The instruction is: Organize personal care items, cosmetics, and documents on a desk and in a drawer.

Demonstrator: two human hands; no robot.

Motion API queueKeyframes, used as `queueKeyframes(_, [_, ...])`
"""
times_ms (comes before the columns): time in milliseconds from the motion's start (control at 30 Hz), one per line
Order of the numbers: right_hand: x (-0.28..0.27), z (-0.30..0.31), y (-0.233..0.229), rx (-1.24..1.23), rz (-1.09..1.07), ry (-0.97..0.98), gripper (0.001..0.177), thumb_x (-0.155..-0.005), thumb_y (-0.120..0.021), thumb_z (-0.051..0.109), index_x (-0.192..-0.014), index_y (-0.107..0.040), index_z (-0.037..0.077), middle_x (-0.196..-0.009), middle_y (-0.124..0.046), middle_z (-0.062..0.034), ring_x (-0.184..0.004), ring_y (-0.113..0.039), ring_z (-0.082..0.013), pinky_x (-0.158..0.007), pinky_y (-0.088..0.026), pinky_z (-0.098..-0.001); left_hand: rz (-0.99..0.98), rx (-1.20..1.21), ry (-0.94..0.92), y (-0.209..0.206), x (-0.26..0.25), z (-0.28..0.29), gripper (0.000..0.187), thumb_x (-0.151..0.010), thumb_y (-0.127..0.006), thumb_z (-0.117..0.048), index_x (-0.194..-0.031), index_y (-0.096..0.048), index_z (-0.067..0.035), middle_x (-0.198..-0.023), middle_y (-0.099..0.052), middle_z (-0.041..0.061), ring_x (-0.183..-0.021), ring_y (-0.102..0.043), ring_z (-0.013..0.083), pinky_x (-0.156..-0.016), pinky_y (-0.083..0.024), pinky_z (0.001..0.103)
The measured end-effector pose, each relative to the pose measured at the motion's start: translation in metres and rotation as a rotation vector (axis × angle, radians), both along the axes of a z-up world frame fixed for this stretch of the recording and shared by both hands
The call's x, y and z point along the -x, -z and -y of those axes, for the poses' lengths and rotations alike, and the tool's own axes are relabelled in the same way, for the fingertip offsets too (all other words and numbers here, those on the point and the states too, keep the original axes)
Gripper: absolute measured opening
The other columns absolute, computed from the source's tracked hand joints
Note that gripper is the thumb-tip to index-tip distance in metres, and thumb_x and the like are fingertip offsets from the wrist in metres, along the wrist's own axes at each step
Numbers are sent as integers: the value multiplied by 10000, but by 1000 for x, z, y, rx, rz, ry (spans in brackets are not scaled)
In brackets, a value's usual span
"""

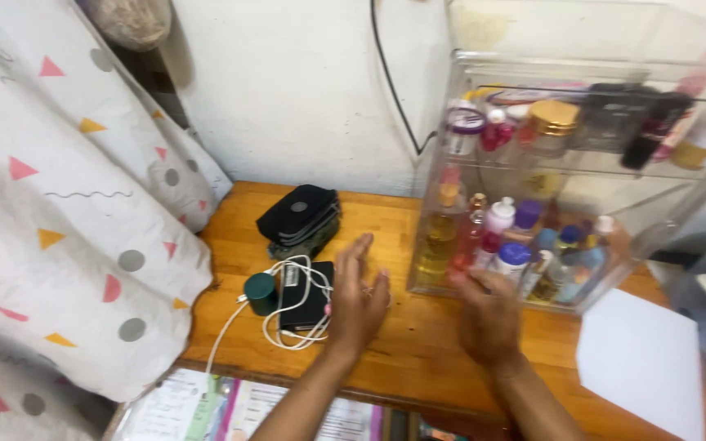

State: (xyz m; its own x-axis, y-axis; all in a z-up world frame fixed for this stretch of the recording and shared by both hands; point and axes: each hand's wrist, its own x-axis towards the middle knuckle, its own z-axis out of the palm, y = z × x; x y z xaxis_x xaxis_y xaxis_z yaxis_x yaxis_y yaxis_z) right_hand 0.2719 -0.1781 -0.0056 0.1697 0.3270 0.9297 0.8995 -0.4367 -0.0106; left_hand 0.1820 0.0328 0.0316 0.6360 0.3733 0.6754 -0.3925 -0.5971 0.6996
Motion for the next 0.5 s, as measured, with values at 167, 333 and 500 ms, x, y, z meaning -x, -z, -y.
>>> queueKeyframes(167, [19, -111, -26, 38, -440, -357, 324, -922, -609, 16, -1239, -659, 61, -1196, -626, -183, -1071, -662, -289, -881, -601, -365, -3, -101, -204, -13, -12, -99, 378, -959, -640, -136, -1318, -586, -31, -1302, -602, 192, -1245, -577, 358, -1055, -467, 418])
queueKeyframes(333, [-53, -201, 34, -93, -942, -355, 263, -989, -617, 131, -1223, -681, 30, -1128, -673, -152, -1012, -711, -232, -882, -569, -356, -144, -116, -416, 28, -56, -209, 381, -943, -662, -192, -1291, -611, -48, -1260, -617, 193, -1205, -570, 374, -1035, -449, 447])
queueKeyframes(500, [-96, -247, 46, -263, -1812, -473, 584, -997, -540, 402, -1421, -494, 4, -1334, -611, -186, -1124, -670, -306, -956, -549, -429, -563, 99, -362, 81, -106, -280, 601, -972, -668, -448, -1373, -538, -20, -1341, -590, 270, -1249, -566, 411, -1056, -427, 477])
